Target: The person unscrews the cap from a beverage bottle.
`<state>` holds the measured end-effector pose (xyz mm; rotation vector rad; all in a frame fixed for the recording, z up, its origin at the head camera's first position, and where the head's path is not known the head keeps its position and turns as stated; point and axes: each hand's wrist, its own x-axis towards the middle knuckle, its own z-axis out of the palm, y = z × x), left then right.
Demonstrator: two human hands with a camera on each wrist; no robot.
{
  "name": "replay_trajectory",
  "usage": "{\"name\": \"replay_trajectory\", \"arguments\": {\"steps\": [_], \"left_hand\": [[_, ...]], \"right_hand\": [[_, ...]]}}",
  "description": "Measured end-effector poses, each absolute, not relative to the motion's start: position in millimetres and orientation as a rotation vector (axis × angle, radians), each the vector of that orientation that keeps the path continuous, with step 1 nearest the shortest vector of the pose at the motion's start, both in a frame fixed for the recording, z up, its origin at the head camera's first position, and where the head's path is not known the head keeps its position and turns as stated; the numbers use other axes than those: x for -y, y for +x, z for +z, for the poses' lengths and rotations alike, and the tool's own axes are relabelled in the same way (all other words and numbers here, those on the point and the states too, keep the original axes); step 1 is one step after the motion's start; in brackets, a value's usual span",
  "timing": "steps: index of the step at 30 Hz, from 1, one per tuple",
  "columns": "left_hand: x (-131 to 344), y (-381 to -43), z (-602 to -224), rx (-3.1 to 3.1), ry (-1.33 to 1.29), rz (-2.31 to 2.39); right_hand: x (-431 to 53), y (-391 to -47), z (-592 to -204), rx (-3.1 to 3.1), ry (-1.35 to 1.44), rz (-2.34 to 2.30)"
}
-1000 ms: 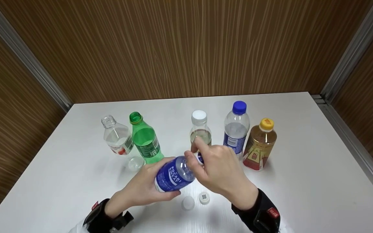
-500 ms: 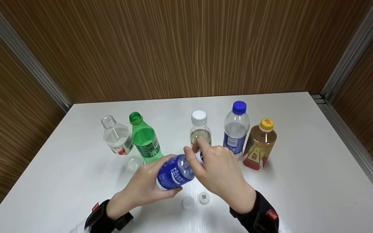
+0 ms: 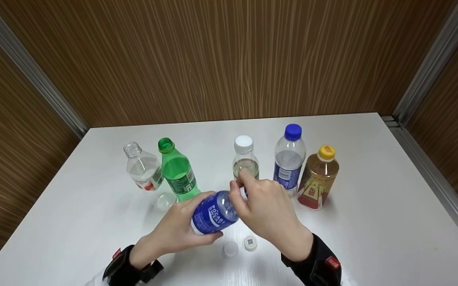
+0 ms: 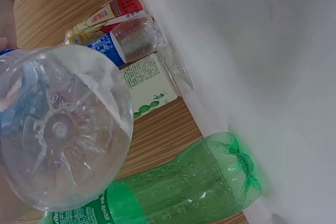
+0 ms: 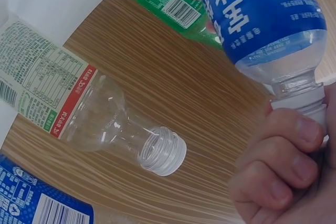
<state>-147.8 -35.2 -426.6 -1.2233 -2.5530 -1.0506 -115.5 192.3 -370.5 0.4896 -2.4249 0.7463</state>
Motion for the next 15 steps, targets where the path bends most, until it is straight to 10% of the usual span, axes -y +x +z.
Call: {"name": "replay_trajectory", "arguments": {"steps": [15], "left_hand": [[39,-148,-421,2.653,-1.316,-1.273]], "right_hand": [[-203,-126,-377,2.090,0.853,0.672]]}}
